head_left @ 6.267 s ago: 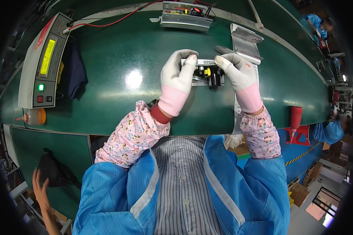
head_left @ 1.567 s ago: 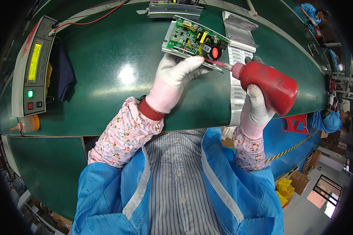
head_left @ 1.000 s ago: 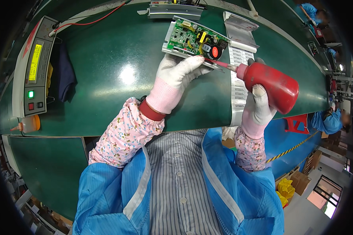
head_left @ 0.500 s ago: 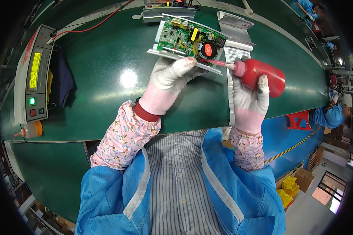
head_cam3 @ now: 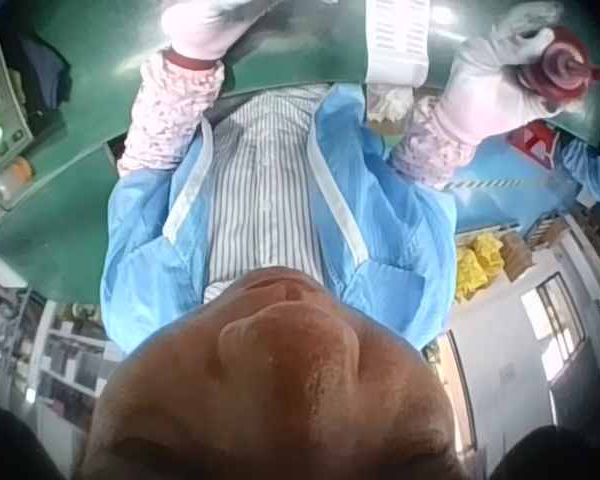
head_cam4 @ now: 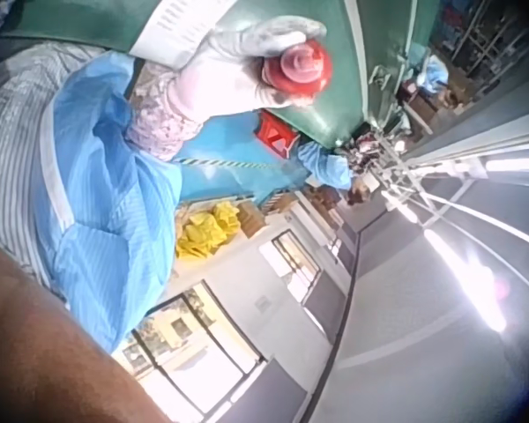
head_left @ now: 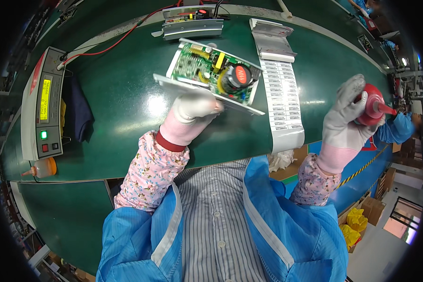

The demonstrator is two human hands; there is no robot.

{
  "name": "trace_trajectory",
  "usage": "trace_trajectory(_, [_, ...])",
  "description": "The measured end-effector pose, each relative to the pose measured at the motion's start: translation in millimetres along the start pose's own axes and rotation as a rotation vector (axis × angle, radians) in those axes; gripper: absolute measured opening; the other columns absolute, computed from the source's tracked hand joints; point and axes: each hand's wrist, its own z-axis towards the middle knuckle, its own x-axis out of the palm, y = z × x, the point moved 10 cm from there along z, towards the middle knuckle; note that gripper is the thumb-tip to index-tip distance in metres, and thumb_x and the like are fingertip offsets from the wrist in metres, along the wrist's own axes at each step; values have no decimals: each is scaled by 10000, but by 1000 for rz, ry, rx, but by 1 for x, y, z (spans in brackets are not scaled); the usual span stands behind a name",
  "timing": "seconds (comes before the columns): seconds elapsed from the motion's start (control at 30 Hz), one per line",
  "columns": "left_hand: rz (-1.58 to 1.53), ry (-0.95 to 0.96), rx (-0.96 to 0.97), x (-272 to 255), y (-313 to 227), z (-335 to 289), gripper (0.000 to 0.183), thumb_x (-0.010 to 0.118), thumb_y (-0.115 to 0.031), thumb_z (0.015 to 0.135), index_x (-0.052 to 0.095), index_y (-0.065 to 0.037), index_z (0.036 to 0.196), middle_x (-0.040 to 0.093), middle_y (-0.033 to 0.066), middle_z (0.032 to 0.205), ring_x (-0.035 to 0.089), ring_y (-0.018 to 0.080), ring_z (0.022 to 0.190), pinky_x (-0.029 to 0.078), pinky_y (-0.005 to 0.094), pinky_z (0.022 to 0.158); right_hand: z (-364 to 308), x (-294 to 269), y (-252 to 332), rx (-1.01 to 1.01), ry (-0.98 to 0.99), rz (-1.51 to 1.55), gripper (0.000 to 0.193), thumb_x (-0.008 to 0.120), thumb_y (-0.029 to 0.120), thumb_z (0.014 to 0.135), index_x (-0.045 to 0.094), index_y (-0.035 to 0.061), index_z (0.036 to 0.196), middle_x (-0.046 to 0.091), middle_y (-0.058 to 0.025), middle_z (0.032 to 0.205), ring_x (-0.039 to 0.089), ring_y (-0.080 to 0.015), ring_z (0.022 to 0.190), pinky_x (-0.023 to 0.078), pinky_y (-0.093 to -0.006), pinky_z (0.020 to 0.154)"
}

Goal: Inspecting, cleaning with a manual air blower, and organizing electronic circuit boards on a factory assembly line.

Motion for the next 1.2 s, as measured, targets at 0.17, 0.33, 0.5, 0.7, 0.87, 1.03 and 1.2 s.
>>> trace_trajectory(0.17, [278, 24, 92, 11, -8, 7, 962, 806, 111, 728, 360, -87, 1557, 533, 108, 1486, 549, 272, 1337, 441, 423, 1148, -10, 5, 19, -301, 49, -702, 736, 767, 115, 819, 402, 23, 1452, 457, -264, 1483, 477, -428, 1384, 446, -516, 1163])
trace_trajectory(0.33, [332, -42, 73, 14, -9, 11, 1089, 822, 132, 679, 279, -108, 1593, 472, 98, 1535, 524, 268, 1365, 431, 418, 1164, -10, -5, 8, -503, 87, -1391, 695, 754, 156, 830, 432, 31, 1433, 465, -280, 1474, 480, -457, 1374, 407, -573, 1151])
trace_trajectory(0.5, [338, -85, -1, 11, -4, 12, 1114, 810, 145, 674, 254, -115, 1604, 449, 94, 1553, 515, 270, 1375, 430, 423, 1167, -5, -12, 8, -545, 132, -1540, 676, 749, 169, 829, 450, 46, 1422, 480, -287, 1460, 496, -485, 1349, 394, -605, 1134])
trace_trajectory(0.7, [365, -136, -58, 7, -2, 4, 1086, 750, 193, 700, 245, -117, 1611, 449, 103, 1557, 512, 275, 1381, 441, 423, 1157, -10, -11, 20, -611, 136, -1582, 682, 750, 143, 819, 453, 69, 1429, 501, -291, 1444, 516, -503, 1323, 403, -607, 1127])
trace_trajectory(0.87, [82, -188, -133, -13, 15, -11, 844, 605, 214, 786, 348, -28, 1553, 535, 194, 1474, 569, 358, 1311, 473, 486, 1128, -17, -1, 4, -670, 211, -1658, 704, 754, 116, 806, 451, 84, 1441, 512, -286, 1441, 519, -502, 1323, 419, -598, 1118])
trace_trajectory(1.03, [28, -227, -229, -15, 22, -12, 763, 534, 185, 813, 348, 29, 1537, 523, 260, 1464, 561, 461, 1290, 428, 596, 1152, -27, 2, -11, -739, 304, -1712, 733, 775, 120, 797, 447, 91, 1452, 524, -273, 1440, 525, -499, 1318, 436, -595, 1106])
trace_trajectory(1.2, [-18, -203, -220, -8, 18, -8, 751, 560, 146, 822, 344, 42, 1534, 504, 269, 1480, 564, 467, 1284, 427, 599, 1151, -32, 0, -7, -784, 278, -1794, 713, 776, 128, 820, 444, 66, 1449, 527, -263, 1443, 535, -481, 1314, 448, -581, 1101])
